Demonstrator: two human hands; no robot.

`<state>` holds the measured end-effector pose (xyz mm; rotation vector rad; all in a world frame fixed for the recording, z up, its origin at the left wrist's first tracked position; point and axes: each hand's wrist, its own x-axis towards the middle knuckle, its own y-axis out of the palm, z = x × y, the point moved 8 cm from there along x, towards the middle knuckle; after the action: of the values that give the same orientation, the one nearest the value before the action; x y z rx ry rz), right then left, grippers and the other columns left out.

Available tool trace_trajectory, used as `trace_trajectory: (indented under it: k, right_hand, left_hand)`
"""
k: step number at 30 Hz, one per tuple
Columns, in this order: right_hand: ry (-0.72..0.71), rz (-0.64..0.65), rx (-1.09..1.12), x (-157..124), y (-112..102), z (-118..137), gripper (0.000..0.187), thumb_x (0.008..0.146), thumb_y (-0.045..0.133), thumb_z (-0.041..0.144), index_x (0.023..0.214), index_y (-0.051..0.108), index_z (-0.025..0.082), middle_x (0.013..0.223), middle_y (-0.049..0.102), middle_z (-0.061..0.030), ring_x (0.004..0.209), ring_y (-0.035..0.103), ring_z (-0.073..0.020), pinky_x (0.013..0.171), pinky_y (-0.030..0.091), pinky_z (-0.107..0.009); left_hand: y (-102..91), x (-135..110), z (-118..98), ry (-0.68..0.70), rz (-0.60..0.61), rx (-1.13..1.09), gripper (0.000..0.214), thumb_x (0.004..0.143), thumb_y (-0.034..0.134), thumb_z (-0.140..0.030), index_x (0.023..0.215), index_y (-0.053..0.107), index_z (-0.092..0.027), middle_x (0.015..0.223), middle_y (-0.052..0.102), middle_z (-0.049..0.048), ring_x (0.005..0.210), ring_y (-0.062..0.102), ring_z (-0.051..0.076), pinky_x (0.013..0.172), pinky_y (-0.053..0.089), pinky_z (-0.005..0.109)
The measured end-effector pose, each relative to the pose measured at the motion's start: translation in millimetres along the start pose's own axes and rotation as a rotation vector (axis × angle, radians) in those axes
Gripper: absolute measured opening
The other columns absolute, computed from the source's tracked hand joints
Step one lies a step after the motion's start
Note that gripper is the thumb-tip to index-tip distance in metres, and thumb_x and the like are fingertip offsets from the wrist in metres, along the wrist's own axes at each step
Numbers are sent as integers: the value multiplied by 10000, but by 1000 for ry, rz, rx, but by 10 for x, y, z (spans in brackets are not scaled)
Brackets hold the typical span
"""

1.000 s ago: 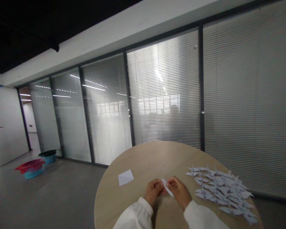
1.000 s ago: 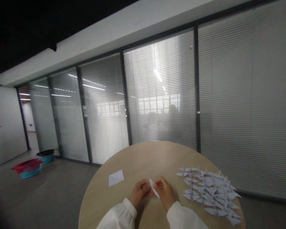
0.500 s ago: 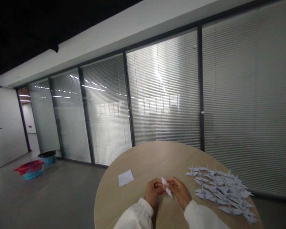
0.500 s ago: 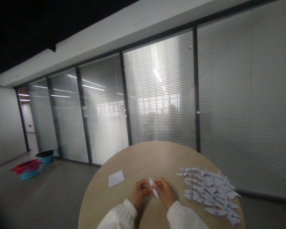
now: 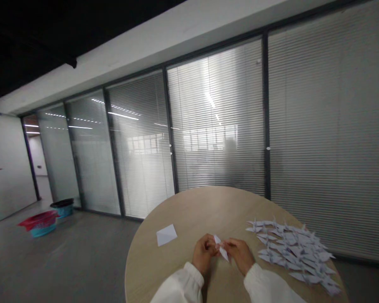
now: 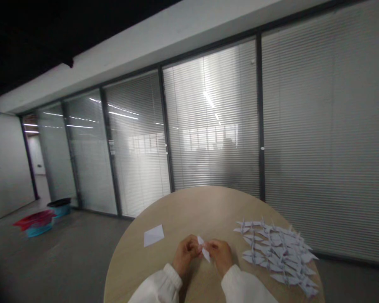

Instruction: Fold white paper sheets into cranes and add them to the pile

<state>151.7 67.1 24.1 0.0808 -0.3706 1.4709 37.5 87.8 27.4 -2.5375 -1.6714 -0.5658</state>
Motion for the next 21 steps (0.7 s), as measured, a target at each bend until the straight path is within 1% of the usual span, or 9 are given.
trace_trajectory:
  k: [4,7,10,12,14,18,21]
  right_hand:
    - [2,-17,-64,9,-15,-34,337,657,521,452,616,659,147,592,654,-15,595,568,-161,541,395,-218]
    - [17,-23,-82,1,-33,-19,305,658,527,425,633,668,156,613,670,-21,615,584,-170,553,402,-222]
    - [44,-34,-114,-7,-62,-11,315,642,536,444,614,673,162,614,677,-26,611,585,-175,556,401,-228]
    - [41,-27,-120,-3,-63,-18,336,628,542,468,619,677,160,613,677,-28,612,581,-175,555,398,-228]
    - [34,-14,-115,7,-51,-44,342,609,559,476,618,676,155,603,671,-25,603,572,-170,546,391,-224]
    - [56,31,-53,28,16,-127,322,576,604,459,564,654,141,524,623,-9,533,529,-141,503,364,-215]
    - [75,124,90,27,115,-152,343,569,618,466,595,644,124,491,574,8,475,481,-112,467,335,-209]
  left_hand:
    - [26,-10,-21,26,-10,24,269,593,677,-328,666,497,-141,461,486,-55,423,457,67,451,361,180]
    - [20,-23,11,4,-26,51,266,614,648,-339,708,477,-159,467,503,-52,426,464,74,452,371,185]
    - [-40,-36,25,-13,-87,141,244,665,580,-371,756,482,-167,483,515,-45,443,470,84,461,392,194]
    - [-95,-39,5,-11,-139,234,249,678,553,-401,726,505,-161,514,511,-34,482,477,92,456,393,188]
    - [-137,-32,-15,-11,-170,310,278,663,562,-426,683,529,-151,545,501,-26,521,480,99,442,385,178]
    - [-165,6,-3,-21,-158,357,317,592,628,-432,645,564,-126,499,477,-37,458,438,83,429,353,181]
    - [-199,21,-6,-13,-175,371,322,578,636,-433,599,570,-118,455,471,-40,419,405,73,424,320,185]
